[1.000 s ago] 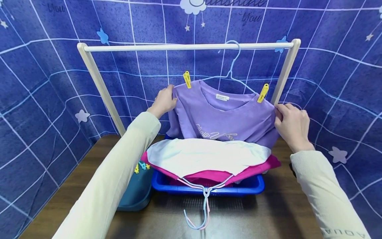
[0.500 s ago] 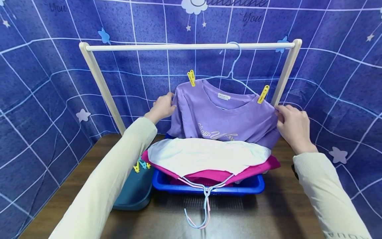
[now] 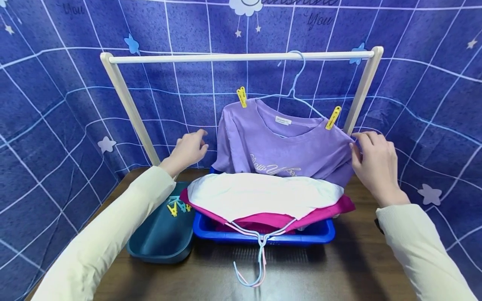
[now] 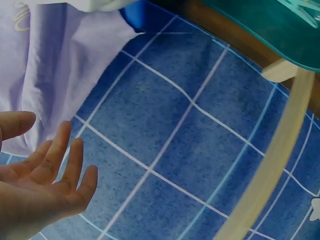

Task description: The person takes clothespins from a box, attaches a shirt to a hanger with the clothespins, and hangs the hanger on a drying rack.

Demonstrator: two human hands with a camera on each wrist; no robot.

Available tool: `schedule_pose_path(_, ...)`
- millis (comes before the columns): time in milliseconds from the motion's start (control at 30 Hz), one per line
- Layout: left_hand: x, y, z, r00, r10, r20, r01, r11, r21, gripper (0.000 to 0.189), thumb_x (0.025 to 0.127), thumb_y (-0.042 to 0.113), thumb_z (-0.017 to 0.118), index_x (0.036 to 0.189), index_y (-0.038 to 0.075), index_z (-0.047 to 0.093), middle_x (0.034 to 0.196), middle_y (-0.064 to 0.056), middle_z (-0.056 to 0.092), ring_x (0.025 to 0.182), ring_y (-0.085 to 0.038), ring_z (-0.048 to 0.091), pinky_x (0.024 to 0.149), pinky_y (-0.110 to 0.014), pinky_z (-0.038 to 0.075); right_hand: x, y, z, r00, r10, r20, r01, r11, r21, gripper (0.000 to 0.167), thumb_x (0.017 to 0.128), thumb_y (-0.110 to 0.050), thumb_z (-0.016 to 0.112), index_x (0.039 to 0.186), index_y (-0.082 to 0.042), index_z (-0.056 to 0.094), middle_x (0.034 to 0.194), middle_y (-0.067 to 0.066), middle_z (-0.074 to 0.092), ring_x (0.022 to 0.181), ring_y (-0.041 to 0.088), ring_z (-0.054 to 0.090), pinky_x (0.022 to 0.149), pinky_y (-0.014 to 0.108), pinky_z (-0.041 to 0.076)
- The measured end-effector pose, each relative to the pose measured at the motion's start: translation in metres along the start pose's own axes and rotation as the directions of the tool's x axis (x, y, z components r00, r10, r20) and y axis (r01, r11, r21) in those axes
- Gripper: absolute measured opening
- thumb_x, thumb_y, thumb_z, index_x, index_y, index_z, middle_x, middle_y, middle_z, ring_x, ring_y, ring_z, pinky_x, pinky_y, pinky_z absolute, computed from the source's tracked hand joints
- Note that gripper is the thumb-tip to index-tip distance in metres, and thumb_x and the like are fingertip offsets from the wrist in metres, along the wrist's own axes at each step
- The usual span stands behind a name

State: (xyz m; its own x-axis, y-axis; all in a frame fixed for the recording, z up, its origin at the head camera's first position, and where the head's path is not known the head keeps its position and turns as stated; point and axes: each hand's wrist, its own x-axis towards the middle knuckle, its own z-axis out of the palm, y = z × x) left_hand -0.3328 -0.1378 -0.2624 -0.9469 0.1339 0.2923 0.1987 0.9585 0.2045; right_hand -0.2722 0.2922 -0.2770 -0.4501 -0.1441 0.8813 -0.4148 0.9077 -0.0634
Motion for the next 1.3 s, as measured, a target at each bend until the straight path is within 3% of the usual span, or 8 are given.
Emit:
schedule_pose_path(200, -0.018, -0.019, 0.002, 0.999, 0.016, -0.041, -0.016, 1.000, 0.009, 0.041, 0.090, 0.021, 0.051, 0.127, 0.003, 0.047, 0.122, -0.018, 0.057, 0.111, -0.039, 0.052, 0.089, -0.053, 0.039, -0.010, -0.010, -0.001, 0.994, -0.110, 0.020, 0.109, 0.994, 0.011, 0.019, 0.078, -0.004, 0.058, 0.094, 0.003, 0.062, 0.085, 0.020, 0.060, 0.076, 0.038, 0.052, 0.065, 0.052, 0.034)
schedule_pose_path(400, -0.041, -0.038, 0.007, 1.000, 0.014, -0.026, -0.013, 1.000, 0.014, 0.041, 0.090, 0.020, 0.051, 0.126, 0.001, 0.047, 0.121, -0.021, 0.057, 0.111, -0.042, 0.050, 0.089, -0.057, 0.038, -0.025, -0.020, 0.002, 0.977, -0.185, 0.104, 0.184, 0.983, 0.025, 0.022, 0.076, -0.005, 0.057, 0.097, 0.002, 0.061, 0.085, 0.018, 0.060, 0.076, 0.037, 0.052, 0.064, 0.050, 0.035)
schedule_pose_path(700, -0.066, -0.062, 0.026, 1.000, -0.004, -0.011, 0.004, 0.997, 0.073, 0.038, 0.089, 0.021, 0.053, 0.120, 0.000, 0.052, 0.112, -0.023, 0.060, 0.103, -0.044, 0.054, 0.085, -0.058, 0.041, -0.056, -0.027, 0.012, 0.941, -0.234, 0.244, 0.226, 0.972, 0.058, 0.028, 0.071, -0.003, 0.062, 0.099, -0.001, 0.061, 0.091, 0.014, 0.063, 0.083, 0.033, 0.056, 0.066, 0.047, 0.037)
schedule_pose_path(933, -0.084, -0.075, 0.046, 1.000, 0.001, -0.005, -0.001, 0.992, 0.128, 0.032, 0.085, 0.020, 0.057, 0.110, -0.001, 0.056, 0.106, -0.022, 0.062, 0.089, -0.045, 0.058, 0.074, -0.057, 0.044, -0.076, -0.035, 0.018, 0.913, -0.248, 0.325, 0.231, 0.969, 0.090, 0.031, 0.068, -0.003, 0.066, 0.098, -0.002, 0.062, 0.094, 0.014, 0.063, 0.086, 0.031, 0.056, 0.071, 0.047, 0.038)
schedule_pose_path(1300, -0.102, -0.087, 0.067, 0.994, -0.064, 0.089, 0.048, 0.984, 0.172, 0.033, 0.084, 0.021, 0.060, 0.108, -0.001, 0.056, 0.099, -0.025, 0.063, 0.083, -0.042, 0.058, 0.070, -0.055, 0.042, -0.094, -0.033, 0.025, 0.902, -0.250, 0.351, 0.231, 0.968, 0.097, 0.035, 0.062, -0.001, 0.065, 0.097, -0.003, 0.062, 0.096, 0.014, 0.063, 0.088, 0.030, 0.056, 0.068, 0.048, 0.038)
